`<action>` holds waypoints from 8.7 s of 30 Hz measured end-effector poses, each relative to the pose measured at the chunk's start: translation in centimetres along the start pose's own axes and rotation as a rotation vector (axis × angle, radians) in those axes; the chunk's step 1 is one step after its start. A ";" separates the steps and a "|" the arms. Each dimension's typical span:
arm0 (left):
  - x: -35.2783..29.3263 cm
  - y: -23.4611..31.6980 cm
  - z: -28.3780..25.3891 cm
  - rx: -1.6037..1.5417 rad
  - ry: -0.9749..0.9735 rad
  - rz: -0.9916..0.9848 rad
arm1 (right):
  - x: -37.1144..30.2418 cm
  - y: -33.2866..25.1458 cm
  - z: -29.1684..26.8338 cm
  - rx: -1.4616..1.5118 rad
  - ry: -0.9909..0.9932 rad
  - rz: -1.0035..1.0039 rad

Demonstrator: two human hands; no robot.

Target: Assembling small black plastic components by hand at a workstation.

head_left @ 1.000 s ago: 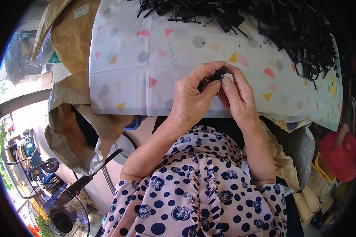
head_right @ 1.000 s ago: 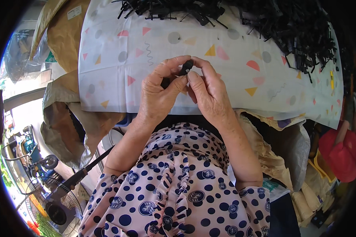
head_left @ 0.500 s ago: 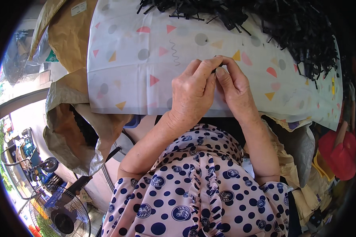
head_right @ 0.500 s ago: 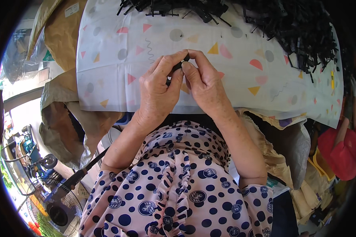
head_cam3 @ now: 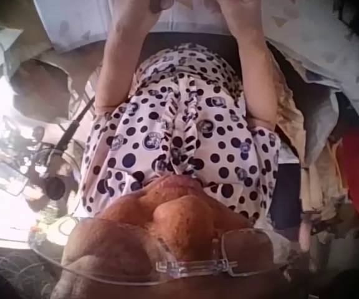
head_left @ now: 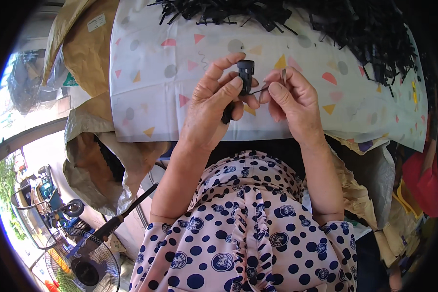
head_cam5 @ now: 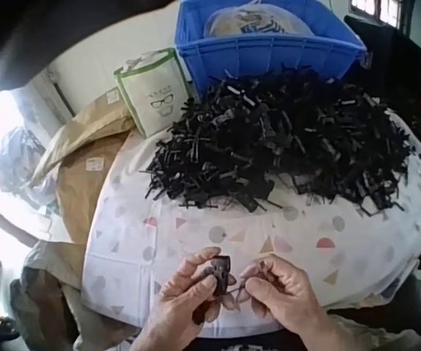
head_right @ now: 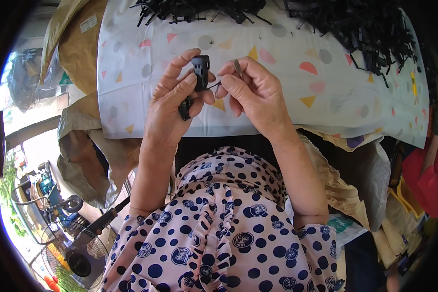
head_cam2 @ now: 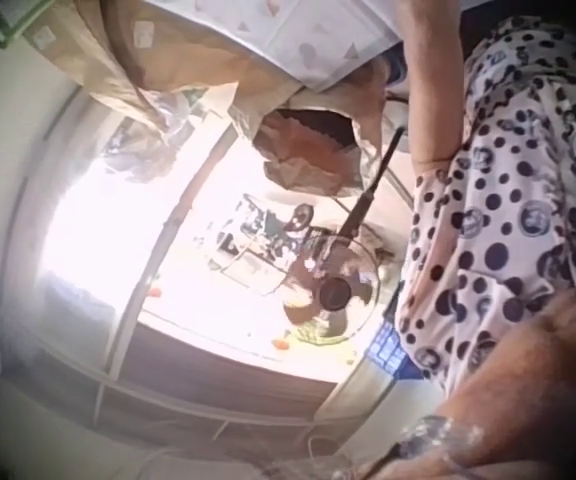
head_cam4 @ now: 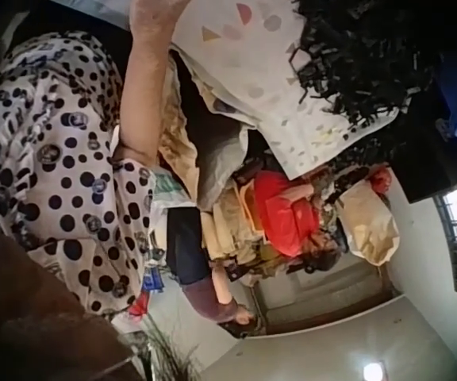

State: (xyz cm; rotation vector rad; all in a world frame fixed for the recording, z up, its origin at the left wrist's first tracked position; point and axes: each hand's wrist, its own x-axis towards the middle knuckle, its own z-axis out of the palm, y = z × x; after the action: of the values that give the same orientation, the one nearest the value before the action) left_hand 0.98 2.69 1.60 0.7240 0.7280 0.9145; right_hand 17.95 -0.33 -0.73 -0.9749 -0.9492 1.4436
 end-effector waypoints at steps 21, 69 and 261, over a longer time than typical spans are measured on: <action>-0.4 -0.7 1.6 0.731 -0.082 0.129 | -1.5 -1.7 0.7 -0.206 -0.012 0.175; 17.7 13.9 -4.0 1.297 0.215 0.587 | 10.9 -14.9 -17.2 -1.215 0.562 -0.700; -14.0 -4.7 -1.0 -0.122 0.087 0.044 | -12.0 4.2 3.7 -0.069 -0.122 0.051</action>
State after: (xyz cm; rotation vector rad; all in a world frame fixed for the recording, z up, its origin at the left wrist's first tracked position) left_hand -3.65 -11.33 0.55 0.5969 0.7288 1.0263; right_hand 13.86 -12.73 -2.67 -0.9762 -1.0757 1.5359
